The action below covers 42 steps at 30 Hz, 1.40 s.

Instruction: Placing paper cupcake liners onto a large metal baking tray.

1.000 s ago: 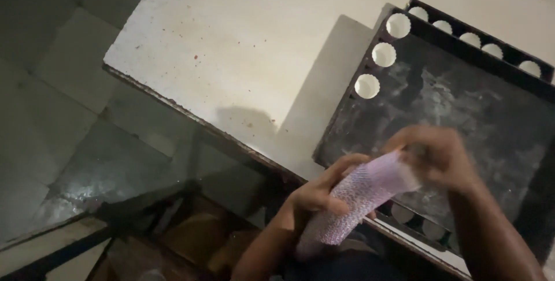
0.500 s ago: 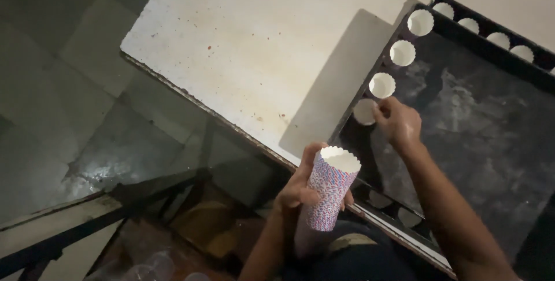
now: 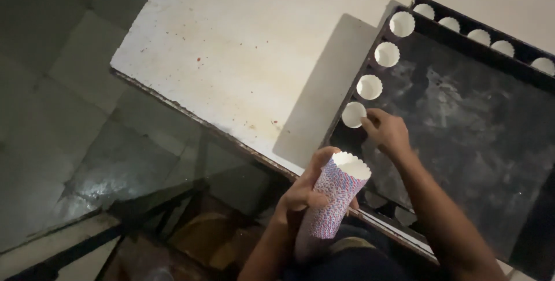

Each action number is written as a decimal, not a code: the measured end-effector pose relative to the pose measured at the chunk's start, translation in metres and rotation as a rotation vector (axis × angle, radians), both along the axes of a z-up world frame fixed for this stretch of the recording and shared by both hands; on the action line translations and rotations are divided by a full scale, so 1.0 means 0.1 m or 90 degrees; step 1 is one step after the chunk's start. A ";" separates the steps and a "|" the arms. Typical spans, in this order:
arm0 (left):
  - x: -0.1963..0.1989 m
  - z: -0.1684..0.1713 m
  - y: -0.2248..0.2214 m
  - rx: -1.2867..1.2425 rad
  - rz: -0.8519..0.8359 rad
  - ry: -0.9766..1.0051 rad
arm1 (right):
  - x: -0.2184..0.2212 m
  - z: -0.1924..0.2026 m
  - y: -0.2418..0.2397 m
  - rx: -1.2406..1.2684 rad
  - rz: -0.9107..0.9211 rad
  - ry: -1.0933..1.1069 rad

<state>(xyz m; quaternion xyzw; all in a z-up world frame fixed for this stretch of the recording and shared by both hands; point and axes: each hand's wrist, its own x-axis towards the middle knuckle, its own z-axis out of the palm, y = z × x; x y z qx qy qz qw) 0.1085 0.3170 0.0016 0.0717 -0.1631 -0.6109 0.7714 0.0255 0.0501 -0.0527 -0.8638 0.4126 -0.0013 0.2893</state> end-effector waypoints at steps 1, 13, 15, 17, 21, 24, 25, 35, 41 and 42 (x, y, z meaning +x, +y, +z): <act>0.00 0.01 0.02 0.001 0.002 0.001 | -0.01 0.01 0.00 0.001 0.002 0.001; 0.01 -0.13 0.01 0.005 -0.009 -0.050 | -0.14 0.57 0.17 0.066 -0.077 -0.077; -0.01 -0.15 -0.03 0.010 -0.017 -0.053 | -0.20 0.75 0.26 0.369 0.065 -0.229; -0.03 -0.15 -0.05 0.015 -0.036 -0.052 | -0.20 0.93 0.39 0.414 0.123 -0.199; -0.07 -0.15 -0.02 0.036 -0.047 -0.035 | -0.14 1.13 0.50 0.360 0.230 -0.173; -0.04 -0.16 0.00 0.051 -0.051 -0.055 | -0.08 1.20 0.57 0.297 0.282 -0.224; -0.04 -0.18 0.01 0.053 -0.050 -0.055 | -0.07 1.20 0.58 0.298 0.283 -0.224; -0.08 -0.14 0.14 0.027 -0.018 0.008 | 0.11 1.39 0.69 0.251 0.318 -0.186; -0.06 -0.12 0.20 0.033 -0.015 -0.004 | 0.16 1.37 0.70 0.267 0.357 -0.202; -0.06 -0.14 0.21 0.029 -0.020 -0.007 | 0.17 1.36 0.71 0.285 0.364 -0.221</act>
